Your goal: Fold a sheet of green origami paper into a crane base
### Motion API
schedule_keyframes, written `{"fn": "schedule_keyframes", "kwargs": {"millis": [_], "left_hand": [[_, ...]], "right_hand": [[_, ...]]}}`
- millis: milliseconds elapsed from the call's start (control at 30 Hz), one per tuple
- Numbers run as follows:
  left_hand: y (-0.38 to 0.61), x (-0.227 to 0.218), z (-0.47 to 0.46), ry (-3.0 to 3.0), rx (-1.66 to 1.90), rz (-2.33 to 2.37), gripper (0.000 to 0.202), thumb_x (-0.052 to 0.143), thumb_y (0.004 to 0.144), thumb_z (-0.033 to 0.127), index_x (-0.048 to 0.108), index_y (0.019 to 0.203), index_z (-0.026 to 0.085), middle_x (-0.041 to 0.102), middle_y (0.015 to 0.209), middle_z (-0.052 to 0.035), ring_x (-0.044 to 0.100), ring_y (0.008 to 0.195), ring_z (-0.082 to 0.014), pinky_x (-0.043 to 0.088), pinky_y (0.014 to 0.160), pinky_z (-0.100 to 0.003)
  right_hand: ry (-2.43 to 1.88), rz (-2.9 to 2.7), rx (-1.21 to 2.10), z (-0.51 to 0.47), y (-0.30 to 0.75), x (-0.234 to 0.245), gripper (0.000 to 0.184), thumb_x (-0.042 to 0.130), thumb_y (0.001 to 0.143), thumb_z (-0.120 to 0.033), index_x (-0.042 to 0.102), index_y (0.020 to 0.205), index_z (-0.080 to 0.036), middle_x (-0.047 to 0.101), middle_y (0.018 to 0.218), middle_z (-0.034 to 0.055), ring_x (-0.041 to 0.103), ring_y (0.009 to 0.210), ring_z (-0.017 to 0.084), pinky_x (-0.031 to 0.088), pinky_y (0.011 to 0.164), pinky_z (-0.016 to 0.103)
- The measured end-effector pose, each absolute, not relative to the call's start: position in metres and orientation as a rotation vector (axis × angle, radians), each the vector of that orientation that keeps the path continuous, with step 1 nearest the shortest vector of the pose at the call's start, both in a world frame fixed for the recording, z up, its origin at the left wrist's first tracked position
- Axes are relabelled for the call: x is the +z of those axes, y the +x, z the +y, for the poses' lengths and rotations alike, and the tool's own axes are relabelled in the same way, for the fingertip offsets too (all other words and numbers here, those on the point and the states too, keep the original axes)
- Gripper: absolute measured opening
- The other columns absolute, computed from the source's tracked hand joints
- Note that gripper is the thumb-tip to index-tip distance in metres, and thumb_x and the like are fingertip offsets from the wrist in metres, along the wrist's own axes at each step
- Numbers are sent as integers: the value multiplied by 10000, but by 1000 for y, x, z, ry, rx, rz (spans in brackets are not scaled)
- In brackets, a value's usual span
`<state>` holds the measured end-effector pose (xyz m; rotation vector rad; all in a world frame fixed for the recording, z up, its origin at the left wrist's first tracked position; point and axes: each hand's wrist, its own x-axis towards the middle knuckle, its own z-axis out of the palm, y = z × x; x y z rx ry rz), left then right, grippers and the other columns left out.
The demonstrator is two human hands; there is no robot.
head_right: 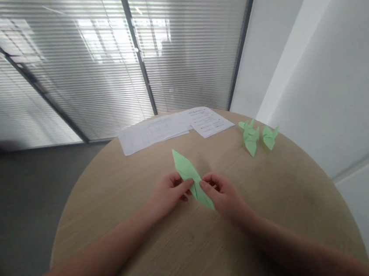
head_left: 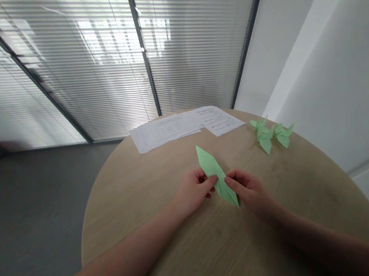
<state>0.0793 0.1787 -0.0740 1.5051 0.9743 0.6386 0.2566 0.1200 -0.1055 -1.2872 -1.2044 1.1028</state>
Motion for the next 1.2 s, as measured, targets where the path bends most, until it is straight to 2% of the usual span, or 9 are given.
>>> {"fn": "schedule_keyframes", "kwargs": {"millis": [67, 233, 400, 533, 633, 800, 1067, 1200], "left_hand": [[79, -72, 179, 1564, 632, 988, 235, 642, 853, 363, 660, 757, 149, 640, 666, -11, 594, 566, -123, 489, 533, -238], [80, -71, 178, 1564, 648, 991, 254, 678, 817, 372, 595, 688, 169, 589, 599, 17, 578, 549, -122, 453, 526, -235], [81, -68, 175, 1478, 644, 919, 270, 711, 796, 411, 629, 745, 159, 588, 634, 21, 555, 560, -105, 452, 545, -228], [79, -65, 175, 1300, 542, 790, 371, 742, 777, 511, 687, 783, 145, 647, 694, -13, 594, 628, -112, 500, 615, -235], [78, -64, 176, 1263, 530, 751, 404, 769, 751, 542, 699, 772, 145, 646, 686, -15, 596, 636, -116, 500, 615, -234], [79, -65, 175, 1437, 563, 830, 349, 737, 777, 499, 693, 803, 154, 637, 702, -3, 565, 596, -107, 471, 566, -227], [82, -67, 168, 1658, 651, 983, 312, 664, 815, 440, 605, 663, 173, 559, 614, 15, 524, 566, -121, 418, 511, -226], [81, -66, 166, 1729, 644, 994, 297, 661, 824, 433, 669, 691, 168, 607, 636, -6, 546, 582, -134, 432, 518, -231]], "right_hand": [[-1306, -1266, 1047, 121, 262, -109, 364, 682, 849, -584, 661, 835, -221, 572, 672, -17, 493, 595, 149, 399, 560, 278], [-1349, -1400, 885, 122, 268, -105, 378, 718, 830, -552, 605, 696, -217, 535, 632, -13, 468, 592, 151, 367, 550, 286], [-1277, -1371, 996, 120, 267, -105, 350, 695, 861, -519, 590, 728, -213, 524, 645, -23, 470, 597, 139, 361, 552, 277], [-1211, -1290, 1108, 121, 268, -104, 405, 716, 822, -579, 570, 738, -211, 509, 628, -36, 441, 564, 120, 331, 520, 257], [-1167, -1243, 1201, 121, 268, -100, 436, 734, 793, -612, 571, 752, -210, 523, 620, -39, 419, 529, 106, 312, 491, 243], [-1169, -1261, 1185, 117, 265, -99, 395, 740, 803, -579, 614, 813, -205, 609, 676, -8, 510, 582, 129, 384, 537, 257], [-1259, -1329, 1098, 116, 266, -100, 374, 703, 842, -560, 602, 732, -217, 565, 592, -17, 504, 541, 139, 380, 502, 268], [-1200, -1240, 1118, 117, 262, -98, 333, 739, 810, -535, 672, 853, -212, 668, 676, 12, 569, 583, 152, 435, 524, 268]]}}
